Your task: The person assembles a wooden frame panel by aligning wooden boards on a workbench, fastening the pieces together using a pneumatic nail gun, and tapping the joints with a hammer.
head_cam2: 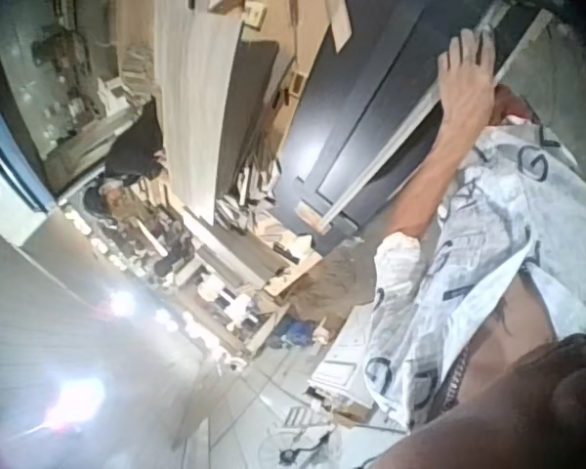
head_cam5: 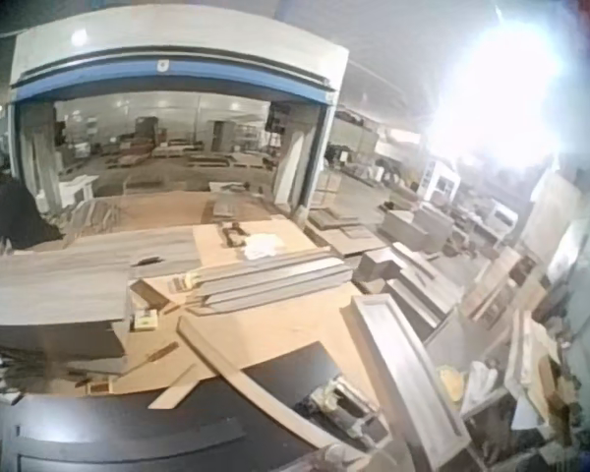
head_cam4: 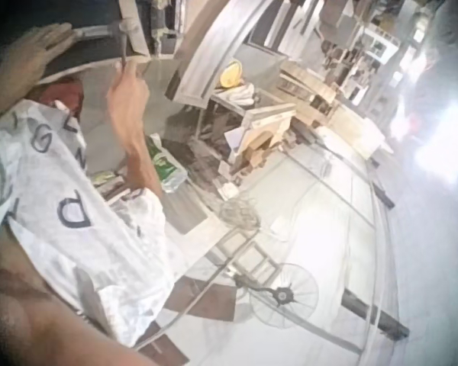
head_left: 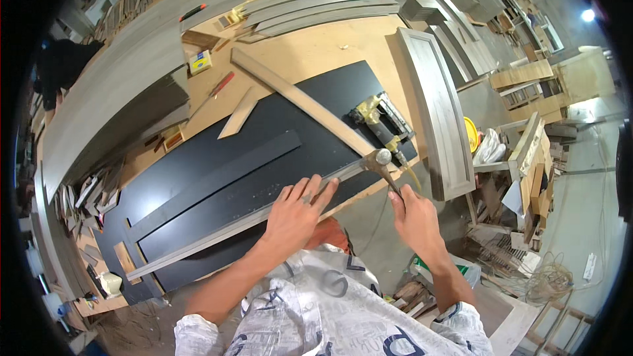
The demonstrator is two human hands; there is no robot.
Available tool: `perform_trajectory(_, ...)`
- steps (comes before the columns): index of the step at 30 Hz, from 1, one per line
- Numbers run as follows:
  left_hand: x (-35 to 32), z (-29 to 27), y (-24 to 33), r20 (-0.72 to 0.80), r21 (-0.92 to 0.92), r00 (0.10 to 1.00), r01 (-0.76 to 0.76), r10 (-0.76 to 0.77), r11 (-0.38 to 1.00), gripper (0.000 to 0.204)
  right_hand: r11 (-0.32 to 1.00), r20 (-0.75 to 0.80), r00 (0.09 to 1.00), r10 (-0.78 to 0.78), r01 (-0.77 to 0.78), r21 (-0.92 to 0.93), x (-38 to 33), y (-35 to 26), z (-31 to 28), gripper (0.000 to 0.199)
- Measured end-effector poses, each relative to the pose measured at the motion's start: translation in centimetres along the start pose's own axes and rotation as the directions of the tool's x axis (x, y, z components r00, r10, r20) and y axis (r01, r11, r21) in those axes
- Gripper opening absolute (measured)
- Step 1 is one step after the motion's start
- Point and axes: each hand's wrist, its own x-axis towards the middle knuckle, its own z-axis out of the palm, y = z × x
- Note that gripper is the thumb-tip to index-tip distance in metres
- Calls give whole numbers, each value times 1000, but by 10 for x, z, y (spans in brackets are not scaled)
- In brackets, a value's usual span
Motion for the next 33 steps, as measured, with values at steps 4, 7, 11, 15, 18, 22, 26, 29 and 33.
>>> perform_trajectory(4, 39, 18, 21, 26, 12, 1000, 6, -6, 1000, 69, 995, -58, 998, 3, 2, 101, 12, 43, -3, 26)
perform_trajectory(7, 59, 29, 32, 15, 53, 999, 39, -40, 998, 75, 994, -67, 998, -20, 28, 109, 29, 65, -4, 30)
perform_trajectory(11, 73, 32, 39, 103, 123, 986, 119, -132, 985, 78, 933, -78, 993, 85, -52, 357, 41, 80, 10, 40)
perform_trajectory(15, 82, 39, 37, 73, 100, 972, 215, -223, 971, 79, 813, -138, 980, 140, -34, 581, 39, 91, 47, 40)
perform_trajectory(18, 86, 26, 41, 184, 239, 949, 209, -256, 948, 78, 664, -87, 979, 187, -61, 745, 37, 101, 84, 38)
perform_trajectory(22, 90, 9, 23, 189, 281, 965, 126, -184, 951, 75, 412, 144, 954, 264, -246, 877, 34, 97, 85, 33)
perform_trajectory(26, 85, -107, 45, 39, 91, 945, 320, -324, 943, 79, 242, 138, 957, 256, -202, 949, 30, 100, 79, 25)
perform_trajectory(29, 74, -189, 54, -435, 111, 869, 312, -236, 944, 81, 66, 86, 964, 250, -106, 992, 39, 92, 75, 23)
perform_trajectory(33, 20, -287, 64, -866, -101, 485, 69, -122, 992, 84, -139, -70, 993, -98, 56, 989, 53, 18, 28, 31)
